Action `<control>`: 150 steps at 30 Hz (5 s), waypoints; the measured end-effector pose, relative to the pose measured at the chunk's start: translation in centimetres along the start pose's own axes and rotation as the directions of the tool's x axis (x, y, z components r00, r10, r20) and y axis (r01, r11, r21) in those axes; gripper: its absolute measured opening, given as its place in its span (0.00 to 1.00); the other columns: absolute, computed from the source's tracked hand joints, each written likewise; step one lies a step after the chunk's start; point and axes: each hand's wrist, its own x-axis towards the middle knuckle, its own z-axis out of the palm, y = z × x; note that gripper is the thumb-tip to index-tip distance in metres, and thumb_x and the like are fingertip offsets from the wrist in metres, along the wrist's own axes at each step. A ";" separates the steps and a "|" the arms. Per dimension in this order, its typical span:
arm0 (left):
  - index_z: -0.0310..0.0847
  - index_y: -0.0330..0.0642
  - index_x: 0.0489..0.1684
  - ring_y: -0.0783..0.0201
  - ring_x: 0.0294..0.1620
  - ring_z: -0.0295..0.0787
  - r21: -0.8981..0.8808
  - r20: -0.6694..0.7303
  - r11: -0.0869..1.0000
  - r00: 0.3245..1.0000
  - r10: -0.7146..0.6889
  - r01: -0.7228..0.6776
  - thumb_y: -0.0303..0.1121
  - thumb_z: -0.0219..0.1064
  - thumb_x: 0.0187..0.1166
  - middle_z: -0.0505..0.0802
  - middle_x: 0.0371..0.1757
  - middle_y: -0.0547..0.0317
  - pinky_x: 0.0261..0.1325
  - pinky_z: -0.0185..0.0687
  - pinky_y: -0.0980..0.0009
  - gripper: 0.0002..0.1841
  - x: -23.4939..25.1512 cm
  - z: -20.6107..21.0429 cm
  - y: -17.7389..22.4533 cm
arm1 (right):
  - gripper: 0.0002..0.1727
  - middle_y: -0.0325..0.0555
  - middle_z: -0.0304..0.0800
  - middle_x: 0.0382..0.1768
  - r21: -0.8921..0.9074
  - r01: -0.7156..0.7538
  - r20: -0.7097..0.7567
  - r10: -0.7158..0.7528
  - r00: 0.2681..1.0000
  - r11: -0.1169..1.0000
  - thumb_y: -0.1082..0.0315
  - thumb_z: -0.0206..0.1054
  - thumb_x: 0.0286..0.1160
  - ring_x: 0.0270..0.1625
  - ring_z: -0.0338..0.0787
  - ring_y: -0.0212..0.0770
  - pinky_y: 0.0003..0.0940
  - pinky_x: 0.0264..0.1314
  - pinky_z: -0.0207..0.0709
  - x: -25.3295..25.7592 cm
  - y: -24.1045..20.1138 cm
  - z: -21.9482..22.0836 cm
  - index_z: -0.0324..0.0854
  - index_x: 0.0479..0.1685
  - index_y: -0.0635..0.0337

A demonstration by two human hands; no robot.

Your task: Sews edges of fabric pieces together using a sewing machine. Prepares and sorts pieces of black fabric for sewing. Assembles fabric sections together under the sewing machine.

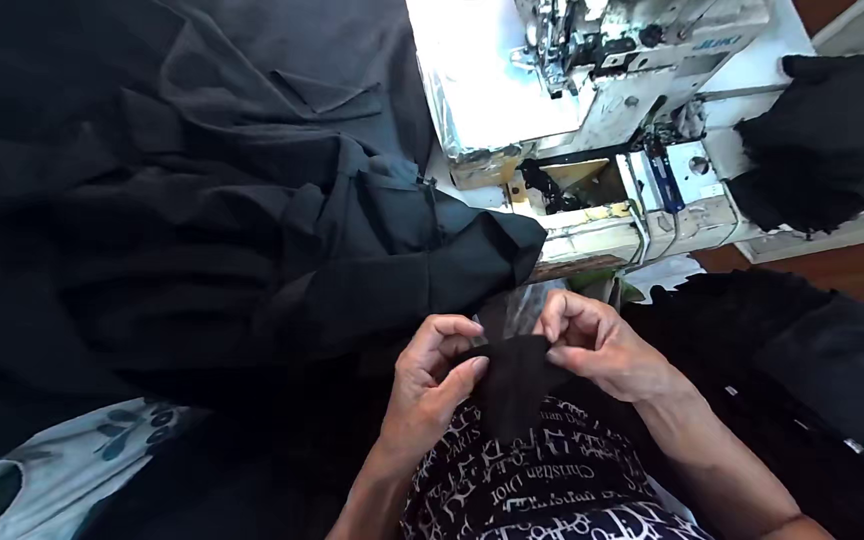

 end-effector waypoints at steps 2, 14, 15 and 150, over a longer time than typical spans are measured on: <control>0.84 0.54 0.59 0.80 0.41 0.89 0.000 -0.049 0.999 0.998 -0.037 0.037 0.33 0.67 0.81 0.93 0.41 0.72 0.49 0.86 0.81 0.12 -0.3 -0.3 1.3 | 0.14 0.24 0.85 0.34 -0.080 0.002 -0.077 -0.008 0.997 0.997 0.78 0.56 0.72 0.39 0.82 0.15 0.13 0.43 0.77 0.3 -0.3 0.6 0.82 0.33 0.47; 0.82 0.45 0.37 0.86 0.46 0.79 0.456 0.216 0.875 0.974 0.066 -0.160 0.51 0.72 0.78 0.85 0.37 0.71 0.51 0.74 0.88 0.17 -1.0 -3.1 4.9 | 0.09 0.48 0.90 0.51 -0.941 0.338 0.314 -0.461 0.830 -0.034 0.61 0.65 0.76 0.42 0.81 0.45 0.33 0.44 0.72 0.3 2.1 3.1 0.82 0.50 0.51; 0.79 0.43 0.36 0.82 0.42 0.78 0.553 0.233 0.807 0.968 0.090 -0.208 0.56 0.72 0.77 0.83 0.35 0.66 0.46 0.72 0.87 0.22 -1.2 -3.0 5.0 | 0.08 0.47 0.90 0.50 -0.934 0.345 0.268 -0.457 0.848 0.093 0.63 0.67 0.74 0.43 0.82 0.43 0.31 0.46 0.73 0.4 2.0 3.0 0.85 0.48 0.50; 0.84 0.32 0.50 0.36 0.49 0.87 0.972 0.075 0.218 0.994 0.075 -0.089 0.40 0.73 0.79 0.90 0.46 0.34 0.53 0.79 0.38 0.17 25.1 1.7 7.6 | 0.11 0.46 0.94 0.31 -0.963 -0.176 -0.268 -0.753 0.601 0.203 0.70 0.68 0.77 0.35 0.91 0.50 0.52 0.46 0.79 9.8 -4.1 -2.8 0.94 0.50 0.55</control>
